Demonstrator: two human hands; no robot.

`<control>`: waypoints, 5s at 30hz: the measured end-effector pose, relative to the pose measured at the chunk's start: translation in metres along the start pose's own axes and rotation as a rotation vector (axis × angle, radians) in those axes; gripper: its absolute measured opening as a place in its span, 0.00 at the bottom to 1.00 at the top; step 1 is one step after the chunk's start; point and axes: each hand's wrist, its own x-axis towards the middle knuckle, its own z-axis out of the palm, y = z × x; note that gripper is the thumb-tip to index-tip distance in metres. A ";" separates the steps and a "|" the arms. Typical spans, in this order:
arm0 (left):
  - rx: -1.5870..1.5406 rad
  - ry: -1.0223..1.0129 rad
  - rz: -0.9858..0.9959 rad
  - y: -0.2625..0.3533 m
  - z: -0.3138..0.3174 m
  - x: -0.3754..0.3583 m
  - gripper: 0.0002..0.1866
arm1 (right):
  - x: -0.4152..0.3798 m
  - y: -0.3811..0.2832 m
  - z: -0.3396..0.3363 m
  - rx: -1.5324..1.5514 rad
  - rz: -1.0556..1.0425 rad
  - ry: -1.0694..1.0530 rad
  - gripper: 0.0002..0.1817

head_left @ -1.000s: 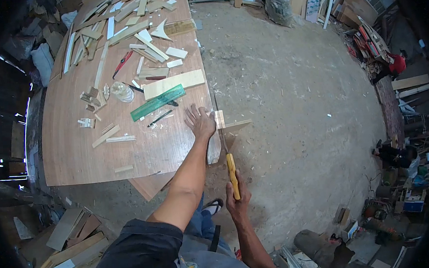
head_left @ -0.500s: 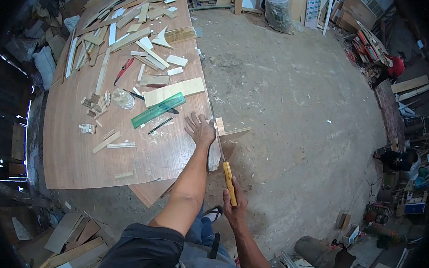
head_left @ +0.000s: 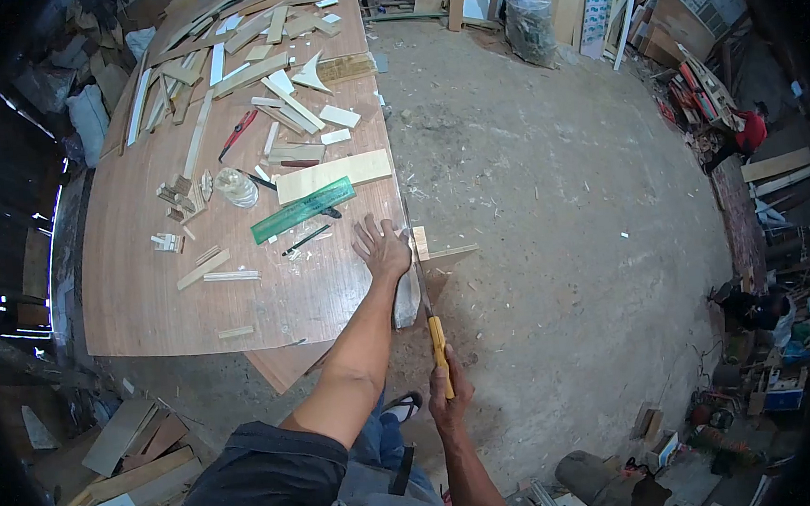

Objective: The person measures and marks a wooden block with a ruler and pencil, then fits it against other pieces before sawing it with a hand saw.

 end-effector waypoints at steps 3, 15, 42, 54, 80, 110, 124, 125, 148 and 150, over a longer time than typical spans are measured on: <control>-0.027 0.000 0.012 -0.002 0.001 0.000 0.22 | 0.005 -0.001 0.000 0.015 0.106 -0.038 0.23; -0.007 0.001 0.046 -0.003 0.001 0.001 0.22 | -0.012 0.015 -0.010 0.016 -0.023 -0.005 0.21; 0.022 -0.015 0.046 -0.001 -0.006 0.001 0.21 | 0.026 0.020 0.023 -0.071 -0.059 -0.003 0.23; 0.019 -0.019 0.052 0.000 -0.009 -0.002 0.21 | 0.017 0.038 0.024 0.040 0.058 -0.029 0.23; 0.026 -0.003 0.054 -0.006 -0.002 0.000 0.22 | 0.017 -0.008 0.008 -0.029 0.108 -0.071 0.24; 0.095 0.077 0.262 -0.023 -0.004 -0.013 0.22 | 0.091 -0.022 0.048 -0.078 -0.007 -0.092 0.24; 0.307 0.133 0.472 -0.034 -0.007 -0.030 0.32 | 0.086 0.000 0.045 -0.059 -0.026 -0.064 0.21; 0.281 0.168 0.495 -0.034 -0.008 -0.031 0.32 | 0.084 0.001 0.045 -0.035 -0.022 -0.084 0.21; 0.245 0.165 0.496 -0.029 -0.008 -0.034 0.33 | 0.068 -0.039 0.023 -0.138 -0.054 -0.074 0.24; 0.245 0.138 0.459 -0.024 -0.012 -0.036 0.33 | 0.063 -0.044 0.022 -0.141 -0.076 -0.058 0.24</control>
